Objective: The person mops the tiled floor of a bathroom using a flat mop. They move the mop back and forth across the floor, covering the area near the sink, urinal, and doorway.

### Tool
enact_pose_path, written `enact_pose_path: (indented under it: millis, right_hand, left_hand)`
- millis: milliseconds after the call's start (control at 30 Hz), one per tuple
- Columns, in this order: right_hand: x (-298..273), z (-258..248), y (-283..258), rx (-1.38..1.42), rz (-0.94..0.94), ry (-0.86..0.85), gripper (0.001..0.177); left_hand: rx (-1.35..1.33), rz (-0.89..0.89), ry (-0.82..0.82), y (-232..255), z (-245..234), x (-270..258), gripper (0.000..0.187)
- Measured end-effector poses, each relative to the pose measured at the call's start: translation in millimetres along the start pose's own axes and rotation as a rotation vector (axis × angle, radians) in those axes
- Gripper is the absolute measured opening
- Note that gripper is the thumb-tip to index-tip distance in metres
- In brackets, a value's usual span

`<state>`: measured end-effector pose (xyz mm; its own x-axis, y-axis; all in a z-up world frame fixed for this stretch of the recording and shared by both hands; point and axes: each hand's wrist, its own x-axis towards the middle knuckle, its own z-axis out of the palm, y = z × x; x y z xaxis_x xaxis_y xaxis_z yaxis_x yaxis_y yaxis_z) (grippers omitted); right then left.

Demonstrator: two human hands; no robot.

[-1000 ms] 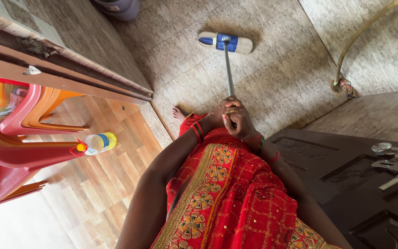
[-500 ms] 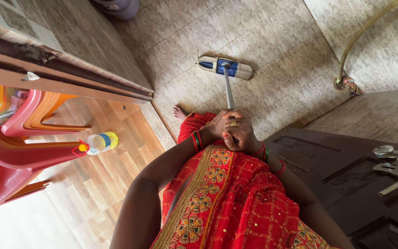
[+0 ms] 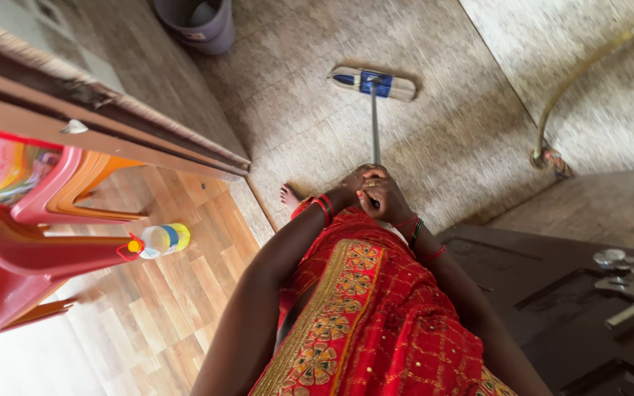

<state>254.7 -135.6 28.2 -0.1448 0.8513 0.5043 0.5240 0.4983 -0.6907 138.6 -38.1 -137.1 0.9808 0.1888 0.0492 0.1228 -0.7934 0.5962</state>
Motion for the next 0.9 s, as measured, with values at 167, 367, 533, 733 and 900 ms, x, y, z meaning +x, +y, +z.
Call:
enact_pose_path:
  millis: [167,367,533,733,900]
  right_hand:
    - [-14.6,10.2,-5.3,0.015,0.055,0.018,0.021]
    - [-4.8,-17.3,-36.1,0.019,0.063,-0.001,0.037]
    - [4.0,-39.3,-76.5,0.088,0.027,0.005,0.038]
    - [17.5,-54.3,-101.5,0.161,-0.127,0.04,0.038]
    - [20.8,-52.2,-95.1,0.149,-0.21,0.13,0.041]
  left_hand:
    - [-0.308,-0.226,-0.026,5.2,3.4,-0.5,0.037]
    - [-0.229,-0.131,0.081,44.4,-4.7,7.1,0.023]
    - [-0.027,0.013,0.031,99.4,-54.6,-12.3,0.022]
    - [-0.125,0.069,0.046,140.4,-103.5,-35.6,0.027]
    - [-0.077,0.105,0.098,150.4,-117.4,-27.4,0.028]
